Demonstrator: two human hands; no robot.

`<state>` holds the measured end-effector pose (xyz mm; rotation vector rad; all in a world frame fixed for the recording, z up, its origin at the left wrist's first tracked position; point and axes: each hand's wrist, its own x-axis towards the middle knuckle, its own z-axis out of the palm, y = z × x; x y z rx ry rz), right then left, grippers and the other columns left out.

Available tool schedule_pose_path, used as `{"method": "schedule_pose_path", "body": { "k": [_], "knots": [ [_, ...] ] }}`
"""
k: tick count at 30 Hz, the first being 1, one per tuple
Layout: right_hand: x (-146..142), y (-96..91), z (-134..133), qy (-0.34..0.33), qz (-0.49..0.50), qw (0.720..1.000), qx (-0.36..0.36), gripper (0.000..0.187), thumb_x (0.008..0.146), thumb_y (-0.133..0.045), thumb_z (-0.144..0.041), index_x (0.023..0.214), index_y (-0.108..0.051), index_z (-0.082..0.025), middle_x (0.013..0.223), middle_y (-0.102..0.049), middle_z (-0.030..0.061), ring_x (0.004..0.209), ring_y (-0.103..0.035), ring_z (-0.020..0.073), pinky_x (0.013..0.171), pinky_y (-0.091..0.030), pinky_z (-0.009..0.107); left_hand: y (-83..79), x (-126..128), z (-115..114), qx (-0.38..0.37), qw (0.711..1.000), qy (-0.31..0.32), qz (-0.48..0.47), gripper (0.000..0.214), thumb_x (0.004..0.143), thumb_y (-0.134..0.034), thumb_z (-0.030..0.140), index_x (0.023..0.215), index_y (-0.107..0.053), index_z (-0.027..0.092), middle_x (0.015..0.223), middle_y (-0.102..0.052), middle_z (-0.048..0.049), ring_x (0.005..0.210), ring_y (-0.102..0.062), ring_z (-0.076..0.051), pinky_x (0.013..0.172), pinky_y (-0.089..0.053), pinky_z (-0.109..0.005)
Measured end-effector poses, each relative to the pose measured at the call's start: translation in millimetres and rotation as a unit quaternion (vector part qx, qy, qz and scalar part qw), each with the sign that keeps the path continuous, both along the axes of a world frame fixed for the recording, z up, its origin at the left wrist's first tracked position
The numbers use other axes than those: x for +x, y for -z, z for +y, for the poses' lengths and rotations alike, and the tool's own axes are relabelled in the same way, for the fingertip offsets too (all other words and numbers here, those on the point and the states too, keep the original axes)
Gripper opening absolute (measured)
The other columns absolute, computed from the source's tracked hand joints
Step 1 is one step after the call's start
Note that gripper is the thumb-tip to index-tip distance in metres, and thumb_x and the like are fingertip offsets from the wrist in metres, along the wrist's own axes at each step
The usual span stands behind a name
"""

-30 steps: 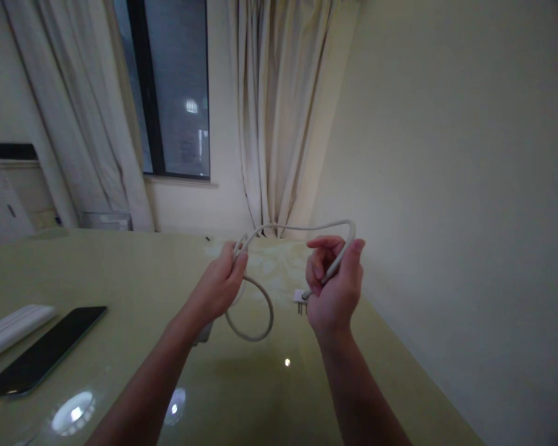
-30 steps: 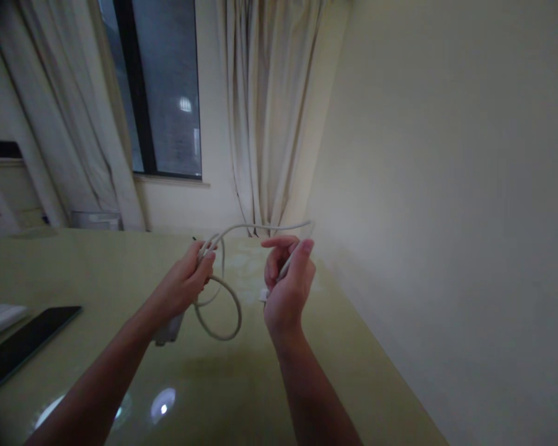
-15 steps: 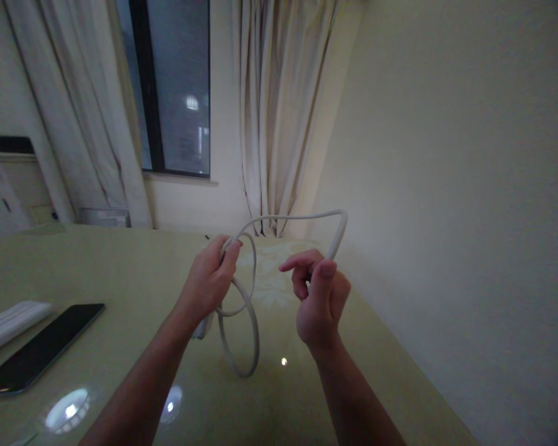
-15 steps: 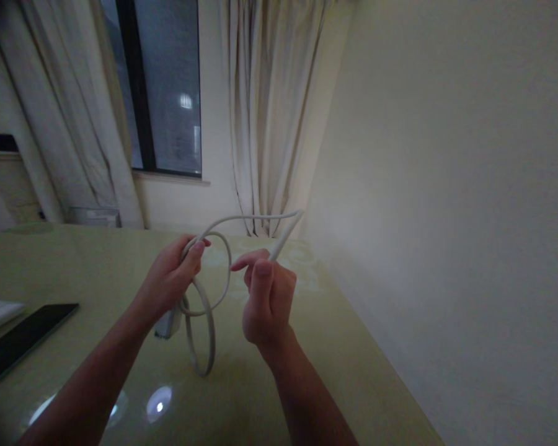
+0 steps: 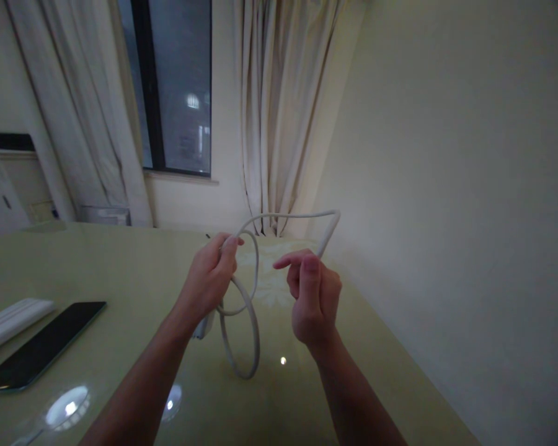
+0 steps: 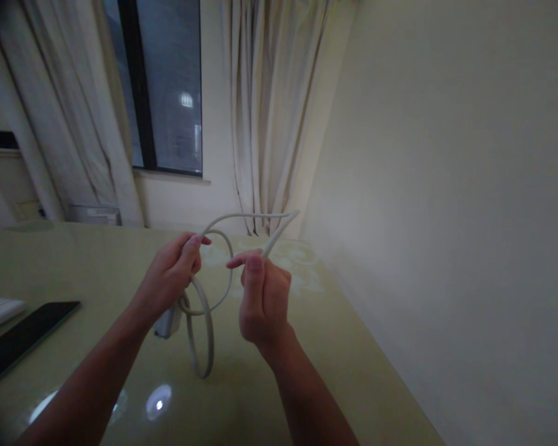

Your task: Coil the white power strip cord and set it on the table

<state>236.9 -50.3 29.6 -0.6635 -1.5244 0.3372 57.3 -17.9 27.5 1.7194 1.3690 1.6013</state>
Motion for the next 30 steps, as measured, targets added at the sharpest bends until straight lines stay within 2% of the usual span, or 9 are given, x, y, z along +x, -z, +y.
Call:
{"method": "schedule_pose_path", "body": {
  "k": [4,8,13,16,19,22,24,27,30],
  "knots": [
    [8.5,-6.7,13.0,0.009,-0.024,0.995,-0.093,0.046,0.111,-0.042,-0.05,0.116,-0.075,-0.018,0.058,-0.042,-0.0065,0.052,-0.041,0.012,0.053,-0.032,0.028,-1.6,-6.0,1.3,0.015,0.999,0.004,-0.041,0.037,0.1,-0.052,0.053,0.1,-0.068,0.019,0.062,-0.05,0.0044,0.052,-0.045,-0.013,0.048,-0.034,-0.024],
    [22.9,-13.9,31.3,0.007,0.083,0.989,-0.124,0.049,0.107,-0.05,-0.051,0.139,-0.063,-0.016,0.058,-0.046,-0.0085,0.05,-0.04,0.0112,0.049,-0.032,0.025,-2.5,-19.0,6.7,0.037,0.984,-0.017,-0.171,0.032,0.092,-0.066,0.05,0.103,-0.068,0.02,0.074,-0.059,0.0025,0.055,-0.046,-0.01,0.046,-0.032,-0.021],
    [33.8,-22.9,36.4,0.008,0.245,0.966,-0.078,0.045,0.099,-0.06,-0.04,0.138,-0.063,-0.017,0.071,-0.065,-0.0034,0.049,-0.038,0.0085,0.045,-0.025,0.023,4.7,-38.0,20.7,0.031,0.963,-0.062,-0.261,0.039,0.09,-0.066,0.05,0.111,-0.071,0.018,0.074,-0.063,0.001,0.051,-0.042,-0.008,0.044,-0.029,-0.02],
    [37.0,-27.2,34.7,0.035,0.299,0.952,-0.05,0.049,0.098,-0.058,-0.041,0.141,-0.06,-0.017,0.09,-0.078,0.0052,0.048,-0.041,0.008,0.044,-0.024,0.023,13.7,-46.3,30.7,0.004,0.964,-0.074,-0.255,0.043,0.089,-0.064,0.053,0.109,-0.071,0.016,0.076,-0.067,-0.0014,0.052,-0.049,-0.01,0.049,-0.037,-0.022],
    [39.9,-29.5,32.7,0.058,0.301,0.952,-0.028,0.045,0.098,-0.055,-0.042,0.131,-0.069,-0.015,0.099,-0.081,0.0104,0.045,-0.036,0.0069,0.041,-0.02,0.025,22.7,-51.5,37.8,-0.004,0.973,-0.095,-0.211,0.045,0.087,-0.063,0.058,0.104,-0.072,0.017,0.083,-0.072,-0.0041,0.068,-0.061,-0.015,0.061,-0.046,-0.025],
    [42.0,-29.9,28.3,0.057,0.258,0.964,-0.019,0.042,0.099,-0.055,-0.04,0.124,-0.075,-0.014,0.079,-0.077,0.0053,0.041,-0.025,0.0065,0.039,-0.015,0.025,28.0,-54.6,39.9,-0.002,0.988,-0.116,-0.105,0.04,0.084,-0.064,0.058,0.092,-0.073,0.02,0.079,-0.069,-0.0021,0.077,-0.062,-0.02,0.064,-0.045,-0.027],
    [43.1,-30.1,23.7,0.038,0.219,0.974,-0.029,0.041,0.098,-0.057,-0.037,0.126,-0.076,-0.015,0.06,-0.067,-0.001,0.041,-0.027,0.0076,0.04,-0.016,0.024,28.9,-55.2,39.3,-0.001,0.991,-0.118,-0.064,0.037,0.084,-0.064,0.056,0.087,-0.072,0.02,0.076,-0.067,-0.0014,0.077,-0.061,-0.02,0.064,-0.044,-0.027],
    [45.0,-31.8,16.0,-0.008,0.152,0.987,-0.052,0.038,0.096,-0.059,-0.032,0.124,-0.079,-0.017,0.049,-0.052,-0.0056,0.043,-0.034,0.0095,0.041,-0.022,0.023,27.2,-53.5,37.4,-0.001,0.989,-0.124,-0.08,0.037,0.084,-0.061,0.056,0.086,-0.07,0.02,0.075,-0.064,-0.0006,0.073,-0.057,-0.019,0.061,-0.041,-0.027],
    [47.6,-35.2,8.9,-0.054,0.1,0.991,-0.072,0.035,0.096,-0.057,-0.029,0.119,-0.081,-0.018,0.048,-0.043,-0.0073,0.043,-0.032,0.0092,0.043,-0.024,0.024,23.1,-50.3,34.5,-0.008,0.984,-0.144,-0.106,0.035,0.083,-0.059,0.055,0.085,-0.069,0.02,0.074,-0.061,-0.0004,0.071,-0.054,-0.018,0.059,-0.039,-0.026]
  ]
}}
